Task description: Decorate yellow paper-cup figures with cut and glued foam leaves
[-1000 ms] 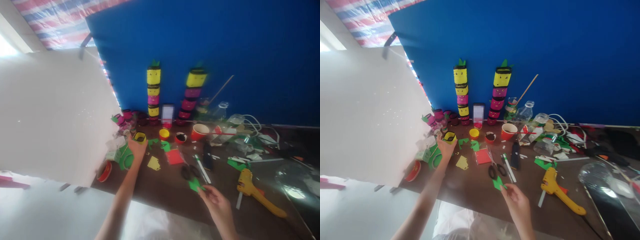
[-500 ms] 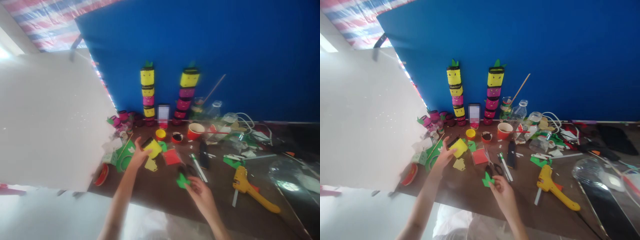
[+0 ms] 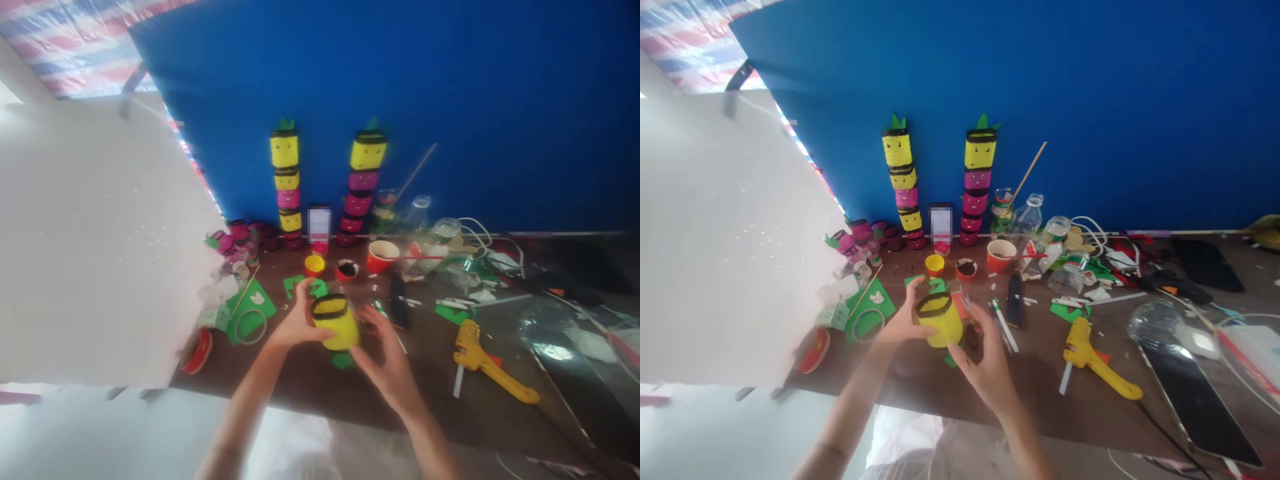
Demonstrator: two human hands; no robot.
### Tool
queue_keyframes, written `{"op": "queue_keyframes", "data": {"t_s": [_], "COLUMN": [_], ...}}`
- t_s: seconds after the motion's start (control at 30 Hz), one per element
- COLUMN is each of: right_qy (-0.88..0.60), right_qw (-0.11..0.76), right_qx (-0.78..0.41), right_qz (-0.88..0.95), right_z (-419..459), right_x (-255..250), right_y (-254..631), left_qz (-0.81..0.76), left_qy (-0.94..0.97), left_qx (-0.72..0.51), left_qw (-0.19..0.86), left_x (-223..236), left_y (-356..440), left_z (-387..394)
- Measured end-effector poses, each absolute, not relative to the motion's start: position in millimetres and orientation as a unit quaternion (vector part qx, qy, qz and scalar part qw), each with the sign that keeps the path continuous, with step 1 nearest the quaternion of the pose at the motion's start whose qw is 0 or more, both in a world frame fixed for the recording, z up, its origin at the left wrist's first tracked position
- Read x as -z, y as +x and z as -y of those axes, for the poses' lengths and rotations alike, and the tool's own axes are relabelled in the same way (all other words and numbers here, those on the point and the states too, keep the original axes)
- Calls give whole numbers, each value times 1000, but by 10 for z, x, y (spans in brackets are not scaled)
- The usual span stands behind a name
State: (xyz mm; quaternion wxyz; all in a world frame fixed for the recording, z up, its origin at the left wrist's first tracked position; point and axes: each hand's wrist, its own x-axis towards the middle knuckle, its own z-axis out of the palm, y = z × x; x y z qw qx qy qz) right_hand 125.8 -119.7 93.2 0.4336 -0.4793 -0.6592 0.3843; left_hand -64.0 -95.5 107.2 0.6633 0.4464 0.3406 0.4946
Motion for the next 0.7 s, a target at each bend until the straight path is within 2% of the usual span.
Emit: {"op": "queue_keyframes", "data": {"t_s": [0.1,0.23,0.47,0.53,0.6,0.7], "right_qy": [-453,-436,-436,-459,-512,-619], "right_qw": [419,431,464,460,459,427], "right_qx": [-468,-561,-618,-585,-492,-228], "right_qz": [632,556,460,485,534,618], "right_z": [1132,1061,1015,1016,1014,1007], "right_x": [-1068,-958,-668,-666,-656,-536], "right_y": [1231,1256,1212,1257,1464,2128], "left_qz": [-312,-318,-429,-456,-450,-452], "left_qy": [471,449,396,383,372,369], "left_qx": [-474,-464,-452,-455,-475,-515], "left_qw": [675,694,674,662,658,628], "left_x": [-1123,-1135,-1166,-1090,-970,-777], "left_y": [-586,-542,-438,-411,-388,-361], "left_z": [982,1008,1069,1057,1026,979]}}
